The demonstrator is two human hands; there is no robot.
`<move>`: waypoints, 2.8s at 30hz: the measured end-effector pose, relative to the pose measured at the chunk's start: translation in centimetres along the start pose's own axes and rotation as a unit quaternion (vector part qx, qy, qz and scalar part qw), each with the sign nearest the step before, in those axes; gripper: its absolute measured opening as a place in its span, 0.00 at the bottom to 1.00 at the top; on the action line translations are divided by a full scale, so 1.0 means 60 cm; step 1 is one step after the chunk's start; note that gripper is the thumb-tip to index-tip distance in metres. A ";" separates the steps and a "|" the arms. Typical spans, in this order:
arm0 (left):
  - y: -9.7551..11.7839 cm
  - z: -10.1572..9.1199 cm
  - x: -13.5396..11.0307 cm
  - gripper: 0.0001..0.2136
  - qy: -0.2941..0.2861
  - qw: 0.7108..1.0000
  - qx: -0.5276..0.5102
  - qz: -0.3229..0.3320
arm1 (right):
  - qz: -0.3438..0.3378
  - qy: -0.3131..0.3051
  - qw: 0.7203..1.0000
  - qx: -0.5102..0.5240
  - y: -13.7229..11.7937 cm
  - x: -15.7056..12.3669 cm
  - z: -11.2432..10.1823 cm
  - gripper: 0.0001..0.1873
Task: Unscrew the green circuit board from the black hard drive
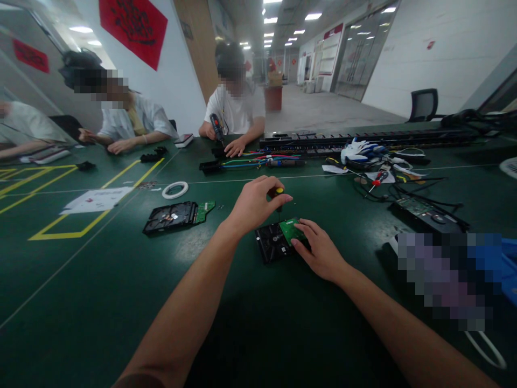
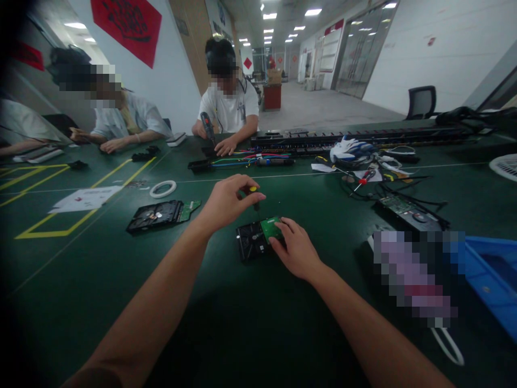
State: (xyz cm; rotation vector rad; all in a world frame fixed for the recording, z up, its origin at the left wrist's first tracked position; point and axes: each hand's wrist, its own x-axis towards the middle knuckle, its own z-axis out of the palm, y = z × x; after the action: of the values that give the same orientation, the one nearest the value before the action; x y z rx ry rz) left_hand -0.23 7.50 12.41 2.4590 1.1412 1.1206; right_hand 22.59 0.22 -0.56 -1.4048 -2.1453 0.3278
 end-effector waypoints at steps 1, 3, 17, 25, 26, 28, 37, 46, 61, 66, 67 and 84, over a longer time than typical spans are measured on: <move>0.001 -0.001 0.000 0.08 -0.007 1.000 -0.005 0.004 | -0.001 0.000 1.000 0.000 0.000 0.000 0.000 0.25; 0.002 -0.002 -0.001 0.07 -0.019 1.000 -0.010 0.010 | -0.001 0.000 1.000 -0.001 -0.001 0.001 -0.001 0.25; 0.001 0.002 -0.004 0.16 -0.054 0.996 -0.077 -0.002 | -0.005 -0.001 1.000 0.003 -0.005 0.002 -0.004 0.25; -0.003 0.002 -0.001 0.18 -0.025 0.998 -0.062 -0.006 | -0.005 -0.001 1.000 0.003 -0.007 0.003 -0.005 0.25; -0.004 0.002 -0.001 0.18 -0.023 0.998 -0.064 -0.005 | -0.004 -0.002 1.000 0.003 -0.007 0.003 -0.005 0.25; -0.004 0.003 -0.001 0.17 -0.021 0.997 -0.070 -0.004 | -0.003 -0.002 1.000 0.001 -0.006 0.003 -0.004 0.25; -0.007 0.009 -0.003 0.10 -0.008 0.997 -0.074 -0.016 | -0.010 0.005 1.000 0.005 -0.004 0.002 -0.002 0.25; -0.009 0.014 -0.006 0.08 -0.018 0.990 -0.125 -0.058 | -0.010 0.005 1.000 0.000 0.000 0.000 0.000 0.24; -0.005 0.025 -0.004 0.07 -0.057 0.965 -0.246 -0.072 | -0.005 -0.003 1.000 -0.006 -0.005 0.002 -0.003 0.25; -0.005 0.027 -0.001 0.13 -0.067 0.944 -0.306 -0.102 | -0.009 0.004 1.000 0.007 -0.004 0.002 -0.001 0.25; -0.007 0.027 -0.001 0.14 -0.067 0.942 -0.309 -0.111 | -0.008 0.004 1.000 0.008 -0.003 0.002 -0.001 0.25; -0.010 0.021 -0.003 0.13 -0.062 0.947 -0.307 -0.078 | -0.006 -0.001 1.000 0.000 0.004 0.002 0.003 0.26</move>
State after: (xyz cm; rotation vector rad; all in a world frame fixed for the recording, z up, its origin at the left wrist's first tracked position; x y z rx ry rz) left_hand 0.26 7.94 11.16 1.8921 0.7768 1.0546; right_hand 22.63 0.46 -0.75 -1.3911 -2.1544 0.3230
